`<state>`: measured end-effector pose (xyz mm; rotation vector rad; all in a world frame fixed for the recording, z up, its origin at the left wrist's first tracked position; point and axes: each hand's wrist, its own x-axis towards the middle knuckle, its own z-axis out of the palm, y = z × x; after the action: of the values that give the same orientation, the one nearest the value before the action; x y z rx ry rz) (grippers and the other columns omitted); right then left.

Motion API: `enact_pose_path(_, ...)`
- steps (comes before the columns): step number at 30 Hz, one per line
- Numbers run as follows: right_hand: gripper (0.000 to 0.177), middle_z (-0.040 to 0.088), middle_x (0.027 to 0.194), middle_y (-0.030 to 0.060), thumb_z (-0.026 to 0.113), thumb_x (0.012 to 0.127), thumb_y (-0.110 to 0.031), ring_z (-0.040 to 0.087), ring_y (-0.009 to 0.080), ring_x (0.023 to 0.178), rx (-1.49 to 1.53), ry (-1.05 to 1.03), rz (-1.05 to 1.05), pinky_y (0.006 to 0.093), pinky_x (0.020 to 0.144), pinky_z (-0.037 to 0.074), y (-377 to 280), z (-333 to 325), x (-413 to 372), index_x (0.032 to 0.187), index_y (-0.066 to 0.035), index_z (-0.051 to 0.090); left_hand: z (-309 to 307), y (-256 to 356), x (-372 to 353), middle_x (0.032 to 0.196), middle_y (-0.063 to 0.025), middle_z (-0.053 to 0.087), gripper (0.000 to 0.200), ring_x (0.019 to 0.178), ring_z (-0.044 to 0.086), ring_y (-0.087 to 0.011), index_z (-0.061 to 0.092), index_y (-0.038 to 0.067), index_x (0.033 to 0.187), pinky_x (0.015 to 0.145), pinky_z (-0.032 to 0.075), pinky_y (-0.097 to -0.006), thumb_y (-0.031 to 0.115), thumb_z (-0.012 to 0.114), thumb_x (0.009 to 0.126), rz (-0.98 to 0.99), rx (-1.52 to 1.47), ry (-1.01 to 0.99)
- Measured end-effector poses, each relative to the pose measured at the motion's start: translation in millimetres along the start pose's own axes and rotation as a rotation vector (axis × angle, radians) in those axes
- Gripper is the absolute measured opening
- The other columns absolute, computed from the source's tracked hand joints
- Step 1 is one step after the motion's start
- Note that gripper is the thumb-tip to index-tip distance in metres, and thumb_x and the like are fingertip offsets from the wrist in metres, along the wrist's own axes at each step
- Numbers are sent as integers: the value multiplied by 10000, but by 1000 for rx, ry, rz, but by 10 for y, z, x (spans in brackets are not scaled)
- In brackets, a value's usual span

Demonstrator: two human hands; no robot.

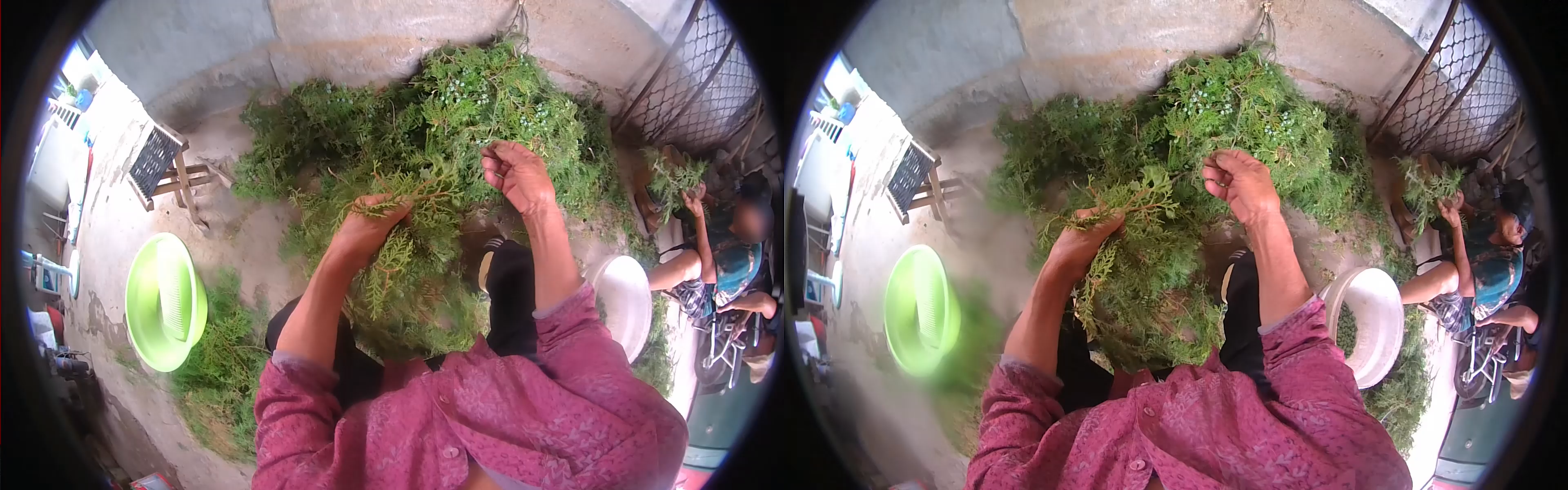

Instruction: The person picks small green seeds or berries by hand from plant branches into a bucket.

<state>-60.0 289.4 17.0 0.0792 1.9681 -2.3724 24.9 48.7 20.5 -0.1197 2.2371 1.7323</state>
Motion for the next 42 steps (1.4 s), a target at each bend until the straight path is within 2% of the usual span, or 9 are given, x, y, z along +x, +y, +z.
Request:
enact_pose_path(3,195,595,900,107,575,807,-119,559,112,619,257,-97,212,182,461,432,1,3,15,965,-11,541,80,-5,25,700,-34,582,253,652,496,-111,623,51,790,648,412,-280,292,554,826,22,67,4)
enact_pose_path(7,222,513,740,11,621,797,-227,495,95,590,314,-350,364,197,448,367,63,56,-21,893,-38,556,157,-27,138,723,-68,603,194,679,540,-150,637,80,825,683,428,-287,226,509,847,-5,198,-21)
enact_pose_path(8,237,489,725,0,628,794,-257,477,88,583,274,-416,387,200,447,340,80,23,-3,878,-47,557,176,-268,214,709,6,581,243,645,490,-75,622,44,809,607,408,-251,282,573,822,273,138,3)
enact_pose_path(20,221,514,648,-30,708,714,-149,466,53,514,109,-614,344,186,435,314,78,-159,61,847,-61,555,383,-135,349,706,-32,605,263,649,492,-104,636,27,795,654,406,-263,276,561,832,-56,-97,-1)
enact_pose_path(27,116,513,648,-24,656,712,-62,460,58,548,174,-491,299,197,484,358,190,-122,121,779,-36,564,412,-175,375,658,-22,571,273,613,458,-91,628,14,773,604,389,-257,275,569,829,-54,-83,0)
enact_pose_path(29,98,536,667,-16,633,719,-71,482,53,613,-430,-253,-188,207,543,403,291,-40,85,783,-20,580,416,-251,405,649,-24,561,267,615,452,-89,620,19,759,603,388,-259,269,561,833,-30,0,-6)
enact_pose_path(37,144,609,708,61,618,697,-86,540,94,643,-427,-82,-258,253,594,455,401,41,90,812,-1,601,482,-216,424,672,-37,566,284,653,481,-110,619,41,774,649,399,-263,316,565,820,-69,-86,-13)
enact_pose_path(39,104,596,729,22,601,738,-54,507,62,617,-682,27,-560,215,543,425,373,58,28,828,-2,600,490,-151,348,693,-43,581,286,680,498,-114,626,48,793,677,404,-265,327,568,817,-40,-20,-47)
enact_pose_path(42,36,537,650,20,536,776,2,442,57,521,69,25,-37,182,445,359,190,-233,220,801,-18,552,492,-26,199,724,-58,609,264,721,519,-124,644,63,830,733,403,-284,317,569,819,33,281,226)
